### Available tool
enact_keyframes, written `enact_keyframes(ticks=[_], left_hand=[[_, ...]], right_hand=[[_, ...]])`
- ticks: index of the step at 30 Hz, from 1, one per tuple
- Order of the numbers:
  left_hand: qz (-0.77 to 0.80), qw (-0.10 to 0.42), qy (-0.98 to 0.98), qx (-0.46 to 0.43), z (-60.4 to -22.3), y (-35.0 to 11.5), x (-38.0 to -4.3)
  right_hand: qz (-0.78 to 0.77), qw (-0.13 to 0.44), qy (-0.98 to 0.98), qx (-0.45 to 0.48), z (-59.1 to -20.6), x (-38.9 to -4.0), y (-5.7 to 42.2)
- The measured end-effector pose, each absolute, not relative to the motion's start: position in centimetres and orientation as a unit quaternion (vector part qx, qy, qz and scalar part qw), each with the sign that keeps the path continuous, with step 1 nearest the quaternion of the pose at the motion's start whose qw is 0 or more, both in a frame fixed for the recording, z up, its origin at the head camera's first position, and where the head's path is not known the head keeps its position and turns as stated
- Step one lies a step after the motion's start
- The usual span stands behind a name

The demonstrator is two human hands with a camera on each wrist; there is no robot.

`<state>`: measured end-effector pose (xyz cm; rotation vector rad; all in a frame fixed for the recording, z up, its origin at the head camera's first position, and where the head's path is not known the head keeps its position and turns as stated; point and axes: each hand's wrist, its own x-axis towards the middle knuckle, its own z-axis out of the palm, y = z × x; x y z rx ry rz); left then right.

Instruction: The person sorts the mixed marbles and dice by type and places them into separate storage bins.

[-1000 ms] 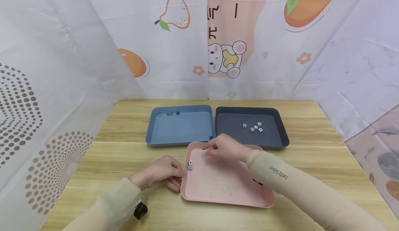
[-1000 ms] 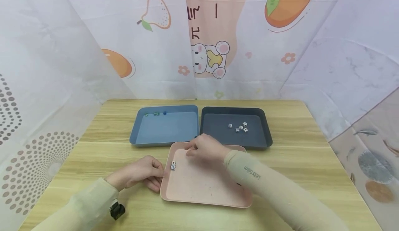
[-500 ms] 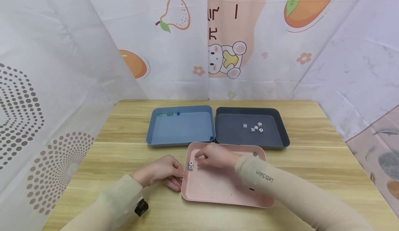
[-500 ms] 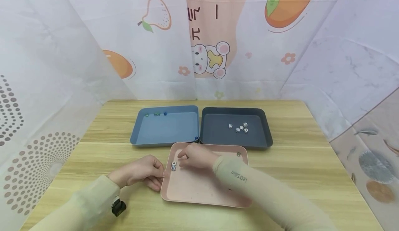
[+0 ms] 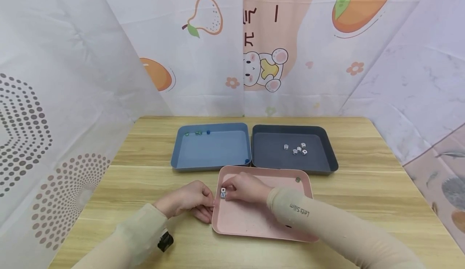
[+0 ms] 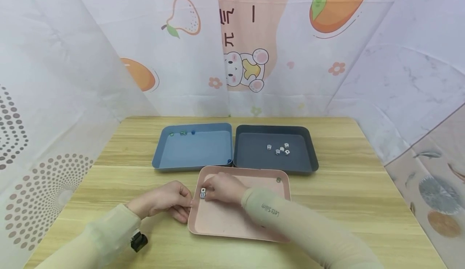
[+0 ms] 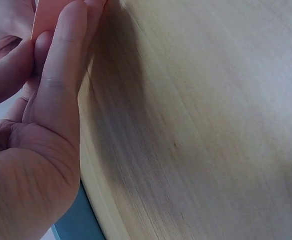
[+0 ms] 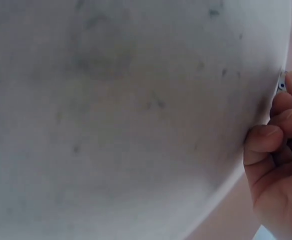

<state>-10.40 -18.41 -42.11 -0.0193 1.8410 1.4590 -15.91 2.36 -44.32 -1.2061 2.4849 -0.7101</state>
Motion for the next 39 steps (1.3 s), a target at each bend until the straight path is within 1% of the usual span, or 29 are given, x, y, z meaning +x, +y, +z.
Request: enact_keyframes(ticks=[7,21,31,39], left_hand=[[0.568,0.385,0.727,-0.005,-42.1,-18.4,-10.4],[0.568,0.384,0.728,-0.007,-42.1,-18.5,-10.4],[0.565,0.383,0.731,-0.009,-42.1,-18.4,-10.4],[0.562,0.382,0.733,-0.009,-42.2,-18.4,-10.4]], right_hand=[[-0.257,0.12,0.87,-0.404,-44.5,-15.5,2.0],[-0.278,0.112,0.863,-0.407,-44.4,-15.7,2.3],[-0.298,0.109,0.854,-0.413,-43.1,-16.5,5.1],[-0.323,0.108,0.862,-0.376,-41.9,-18.1,8.2]])
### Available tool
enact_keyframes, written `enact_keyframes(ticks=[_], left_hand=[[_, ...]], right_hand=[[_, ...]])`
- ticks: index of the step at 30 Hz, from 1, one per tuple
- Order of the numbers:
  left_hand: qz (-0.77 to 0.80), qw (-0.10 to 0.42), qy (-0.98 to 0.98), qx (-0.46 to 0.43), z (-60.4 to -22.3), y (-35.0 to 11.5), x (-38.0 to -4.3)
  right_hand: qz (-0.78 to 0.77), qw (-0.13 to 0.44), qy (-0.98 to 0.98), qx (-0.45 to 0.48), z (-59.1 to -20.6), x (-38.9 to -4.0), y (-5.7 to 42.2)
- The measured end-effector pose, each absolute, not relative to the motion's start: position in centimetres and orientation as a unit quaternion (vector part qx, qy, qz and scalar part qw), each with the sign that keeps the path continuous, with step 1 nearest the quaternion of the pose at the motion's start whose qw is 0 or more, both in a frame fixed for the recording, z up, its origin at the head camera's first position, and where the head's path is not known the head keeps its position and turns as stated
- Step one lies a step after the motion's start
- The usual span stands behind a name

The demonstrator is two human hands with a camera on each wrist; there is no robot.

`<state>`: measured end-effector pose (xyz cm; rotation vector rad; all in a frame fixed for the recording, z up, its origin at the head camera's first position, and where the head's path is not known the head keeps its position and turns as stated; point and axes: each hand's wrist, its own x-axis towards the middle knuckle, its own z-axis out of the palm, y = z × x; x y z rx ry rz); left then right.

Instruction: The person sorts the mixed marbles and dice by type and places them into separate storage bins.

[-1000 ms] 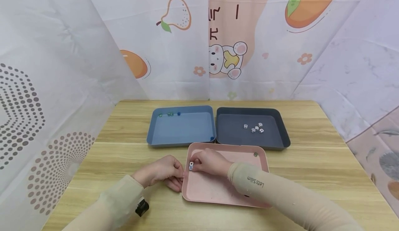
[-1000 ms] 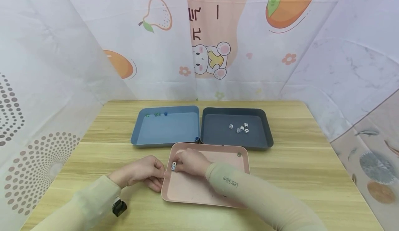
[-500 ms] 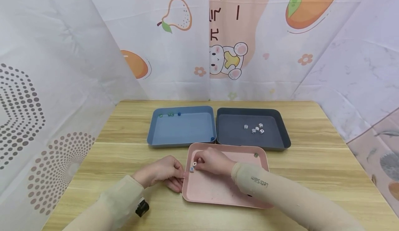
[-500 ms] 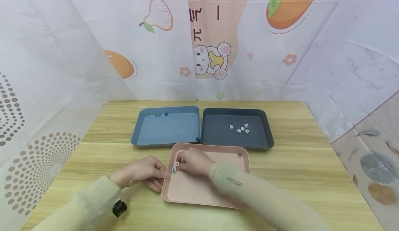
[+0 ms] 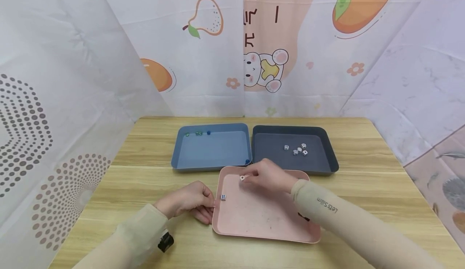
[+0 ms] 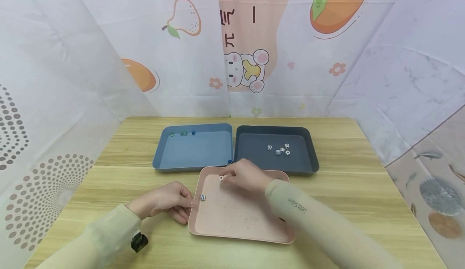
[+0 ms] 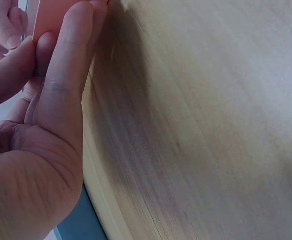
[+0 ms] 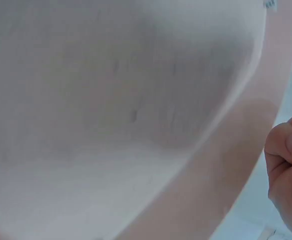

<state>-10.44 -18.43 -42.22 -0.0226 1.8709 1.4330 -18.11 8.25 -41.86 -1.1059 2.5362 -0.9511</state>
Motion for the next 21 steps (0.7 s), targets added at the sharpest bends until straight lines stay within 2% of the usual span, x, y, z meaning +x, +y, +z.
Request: enact_keyframes(ticks=[11,21], left_hand=[[0.557,0.385,0.736,-0.008,-42.1,-18.3,-10.5],[0.549,0.387,0.741,-0.01,-41.9,-18.2,-10.4]], right_hand=[[-0.345,0.119,0.894,-0.261,-40.6,-21.8,13.3],[-0.336,0.129,0.909,-0.212,-40.5,-24.4,15.8]])
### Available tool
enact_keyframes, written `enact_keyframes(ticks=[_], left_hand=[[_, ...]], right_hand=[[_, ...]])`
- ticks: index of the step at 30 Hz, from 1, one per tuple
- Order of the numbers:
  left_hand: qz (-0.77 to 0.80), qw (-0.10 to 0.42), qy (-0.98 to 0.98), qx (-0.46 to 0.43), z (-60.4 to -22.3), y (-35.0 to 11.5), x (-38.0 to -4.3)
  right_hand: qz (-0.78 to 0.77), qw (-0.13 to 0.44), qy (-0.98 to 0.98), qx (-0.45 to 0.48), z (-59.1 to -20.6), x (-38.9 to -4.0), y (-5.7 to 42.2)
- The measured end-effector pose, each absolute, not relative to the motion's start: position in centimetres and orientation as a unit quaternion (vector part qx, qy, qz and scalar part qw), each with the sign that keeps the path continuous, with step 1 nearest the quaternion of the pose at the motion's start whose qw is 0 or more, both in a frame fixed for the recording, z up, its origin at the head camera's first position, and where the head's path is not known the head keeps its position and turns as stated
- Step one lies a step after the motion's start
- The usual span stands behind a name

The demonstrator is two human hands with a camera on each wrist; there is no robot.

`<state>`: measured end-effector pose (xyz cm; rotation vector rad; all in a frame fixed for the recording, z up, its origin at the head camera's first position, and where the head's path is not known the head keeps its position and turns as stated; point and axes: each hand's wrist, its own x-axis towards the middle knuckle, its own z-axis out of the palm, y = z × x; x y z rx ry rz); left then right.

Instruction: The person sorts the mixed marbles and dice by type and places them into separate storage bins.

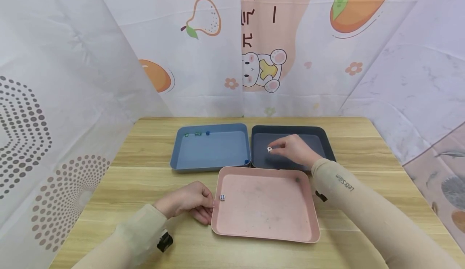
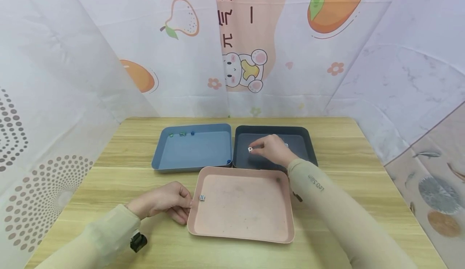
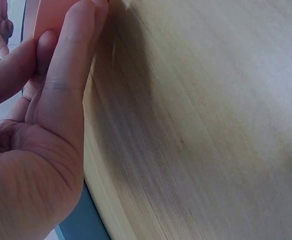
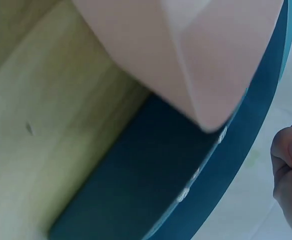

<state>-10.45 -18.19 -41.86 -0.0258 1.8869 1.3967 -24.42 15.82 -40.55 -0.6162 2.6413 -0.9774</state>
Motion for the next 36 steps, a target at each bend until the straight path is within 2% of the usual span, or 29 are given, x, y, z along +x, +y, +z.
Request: enact_keyframes(ticks=[9,19,36], left_hand=[[0.553,0.387,0.738,-0.009,-41.8,-18.3,-10.4],[0.555,0.388,0.736,-0.001,-42.0,-18.5,-10.4],[0.551,0.39,0.738,-0.002,-42.2,-18.5,-10.5]], right_hand=[[-0.292,0.124,0.927,-0.2,-40.4,-26.8,16.7],[-0.231,0.122,0.938,-0.227,-40.8,-28.7,17.0],[-0.139,0.13,0.954,-0.233,-42.7,-29.2,16.8]])
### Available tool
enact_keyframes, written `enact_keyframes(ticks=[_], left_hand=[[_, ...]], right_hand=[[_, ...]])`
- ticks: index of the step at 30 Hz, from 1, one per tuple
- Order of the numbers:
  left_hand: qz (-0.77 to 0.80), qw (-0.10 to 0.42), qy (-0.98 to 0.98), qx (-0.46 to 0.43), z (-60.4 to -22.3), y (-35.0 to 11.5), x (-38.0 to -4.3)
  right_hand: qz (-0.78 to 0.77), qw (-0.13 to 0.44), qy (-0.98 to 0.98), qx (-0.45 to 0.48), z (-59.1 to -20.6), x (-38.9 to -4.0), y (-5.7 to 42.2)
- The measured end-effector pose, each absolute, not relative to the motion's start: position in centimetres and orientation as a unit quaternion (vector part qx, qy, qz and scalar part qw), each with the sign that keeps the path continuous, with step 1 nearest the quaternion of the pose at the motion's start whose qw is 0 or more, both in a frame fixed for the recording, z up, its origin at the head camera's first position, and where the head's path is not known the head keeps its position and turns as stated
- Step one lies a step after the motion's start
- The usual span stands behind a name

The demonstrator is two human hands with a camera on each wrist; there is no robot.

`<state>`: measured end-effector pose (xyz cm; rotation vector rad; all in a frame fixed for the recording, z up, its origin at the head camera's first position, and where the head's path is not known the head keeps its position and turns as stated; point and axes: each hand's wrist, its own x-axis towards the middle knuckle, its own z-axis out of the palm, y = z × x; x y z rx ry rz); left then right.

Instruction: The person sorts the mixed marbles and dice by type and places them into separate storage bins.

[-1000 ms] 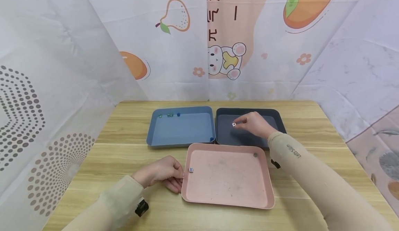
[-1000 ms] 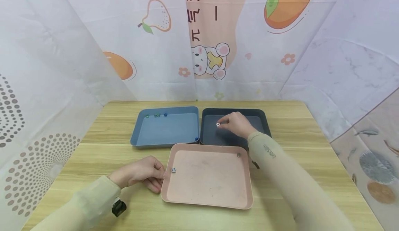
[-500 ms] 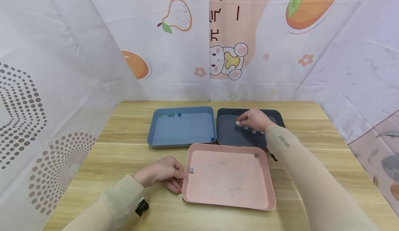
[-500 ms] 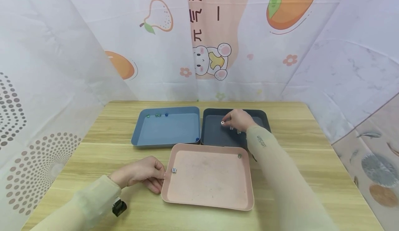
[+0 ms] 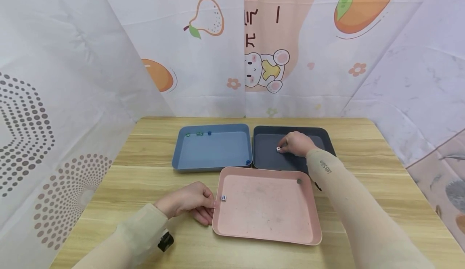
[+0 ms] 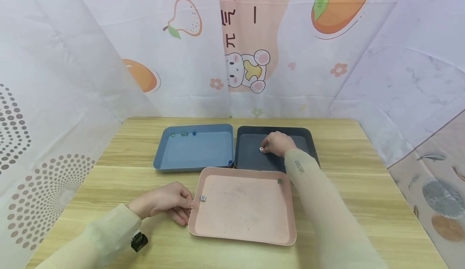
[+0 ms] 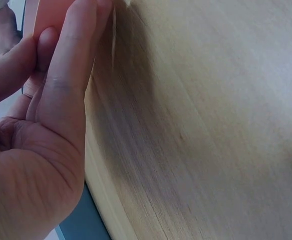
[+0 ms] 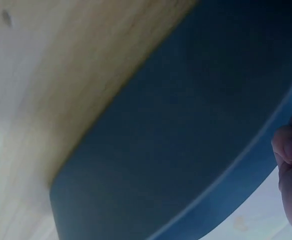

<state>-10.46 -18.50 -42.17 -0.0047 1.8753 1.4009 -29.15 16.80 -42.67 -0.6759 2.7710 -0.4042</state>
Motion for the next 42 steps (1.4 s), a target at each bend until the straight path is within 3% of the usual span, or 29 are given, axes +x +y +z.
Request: enact_keyframes(ticks=[8,15,42], left_hand=[[0.548,0.39,0.74,0.001,-42.1,-18.4,-10.5],[0.549,0.392,0.739,0.002,-42.1,-18.4,-10.5],[0.545,0.396,0.739,0.0,-42.1,-18.4,-10.6]], right_hand=[[-0.143,0.131,0.953,-0.234,-42.4,-28.8,17.0],[-0.195,0.092,0.943,-0.253,-41.4,-28.1,16.4],[-0.189,0.072,0.854,-0.479,-39.0,-19.4,5.8]])
